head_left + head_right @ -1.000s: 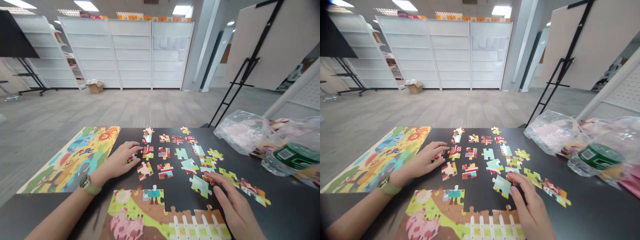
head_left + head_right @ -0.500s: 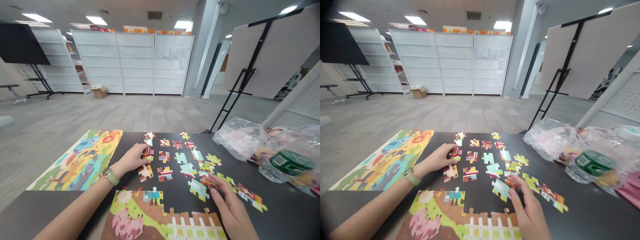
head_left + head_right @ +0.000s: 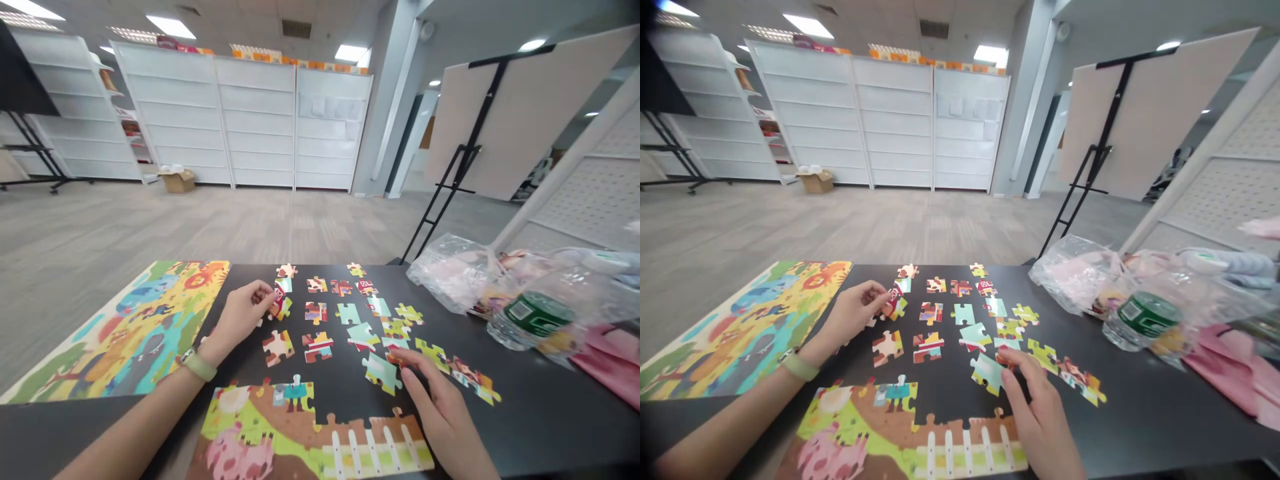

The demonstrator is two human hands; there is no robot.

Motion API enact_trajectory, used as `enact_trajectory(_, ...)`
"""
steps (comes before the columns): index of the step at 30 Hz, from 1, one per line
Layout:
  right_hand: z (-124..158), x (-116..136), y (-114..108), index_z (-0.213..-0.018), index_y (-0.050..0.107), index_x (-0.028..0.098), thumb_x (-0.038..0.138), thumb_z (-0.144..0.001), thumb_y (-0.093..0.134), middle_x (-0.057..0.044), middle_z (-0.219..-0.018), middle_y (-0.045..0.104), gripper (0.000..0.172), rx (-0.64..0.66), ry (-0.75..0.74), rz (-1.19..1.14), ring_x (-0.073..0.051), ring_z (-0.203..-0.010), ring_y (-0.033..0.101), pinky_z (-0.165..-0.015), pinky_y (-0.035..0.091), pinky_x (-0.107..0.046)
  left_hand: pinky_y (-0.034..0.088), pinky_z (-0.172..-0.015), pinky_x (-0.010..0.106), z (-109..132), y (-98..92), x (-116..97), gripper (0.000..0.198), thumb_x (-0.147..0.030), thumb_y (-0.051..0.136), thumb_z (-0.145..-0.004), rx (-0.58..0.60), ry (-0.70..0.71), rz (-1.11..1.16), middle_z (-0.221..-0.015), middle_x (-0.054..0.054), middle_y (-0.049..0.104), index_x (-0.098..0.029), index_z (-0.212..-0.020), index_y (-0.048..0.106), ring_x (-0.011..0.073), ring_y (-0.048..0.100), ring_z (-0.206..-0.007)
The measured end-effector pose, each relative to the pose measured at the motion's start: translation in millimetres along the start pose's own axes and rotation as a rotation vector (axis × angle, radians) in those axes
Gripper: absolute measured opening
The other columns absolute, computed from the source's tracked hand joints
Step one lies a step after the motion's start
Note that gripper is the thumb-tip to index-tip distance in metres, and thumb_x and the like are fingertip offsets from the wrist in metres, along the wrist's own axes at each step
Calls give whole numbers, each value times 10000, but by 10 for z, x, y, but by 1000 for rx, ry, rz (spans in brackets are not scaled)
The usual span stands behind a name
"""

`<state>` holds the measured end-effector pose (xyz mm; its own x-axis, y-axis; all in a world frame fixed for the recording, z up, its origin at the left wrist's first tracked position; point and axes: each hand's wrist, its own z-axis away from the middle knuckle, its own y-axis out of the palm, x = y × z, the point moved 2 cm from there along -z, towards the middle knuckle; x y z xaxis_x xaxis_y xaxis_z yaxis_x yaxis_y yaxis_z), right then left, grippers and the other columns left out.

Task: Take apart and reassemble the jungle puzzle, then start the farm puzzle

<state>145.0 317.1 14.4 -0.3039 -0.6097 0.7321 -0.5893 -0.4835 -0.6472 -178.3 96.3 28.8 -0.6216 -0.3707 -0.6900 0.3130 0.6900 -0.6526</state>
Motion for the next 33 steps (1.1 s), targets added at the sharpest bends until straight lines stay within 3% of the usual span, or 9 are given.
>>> enact_trajectory(7, -17, 46, 1, -1173, 664, 301, 526, -1001, 451, -53, -1292, 680, 355, -5, -34, 14, -270, -1249, 598, -1074, 466, -438, 467, -619, 266, 21, 18, -18, 241, -452, 577, -936, 40, -13, -21, -750, -14, 753, -225, -897, 646, 182, 682, -639)
enact_trajectory(14, 2, 72, -11, -1163, 663, 294, 491, -1010, 460, -55, -1271, 688, 321, 1, -51, -4, -261, -1235, 602, -1069, 466, -424, 444, -745, 340, -15, -12, 81, 313, -424, 580, -932, 130, 76, -159, -788, 10, 748, -252, -1161, 709, 264, 669, -843)
enact_trajectory(20, 6, 112, -24, -1146, 672, 300, 456, -1012, 469, -43, -1248, 698, 289, -16, -81, -10, -252, -1211, 617, -1049, 483, -409, 460, -803, 367, -17, 0, 192, 295, -450, 577, -944, 176, 167, -261, -900, 53, 723, -249, -1082, 743, 276, 631, -913)
enact_trajectory(26, 24, 178, -42, -1119, 680, 288, 348, -1006, 448, -50, -1240, 697, 265, -39, -100, -26, -253, -1224, 605, -1060, 474, -412, 477, -839, 389, -8, 26, 152, 332, -442, 487, -983, 194, 198, -279, -975, 74, 722, -228, -1020, 738, 277, 624, -946)
enact_trajectory(33, 28, 193, -58, -1091, 672, 272, 156, -887, 411, -40, -1203, 698, 350, -117, -68, 8, -248, -1207, 600, -1036, 479, -401, 489, -840, 403, 2, 27, 158, 352, -449, 485, -959, 216, 195, -267, -996, 77, 740, -228, -1024, 750, 285, 635, -941)
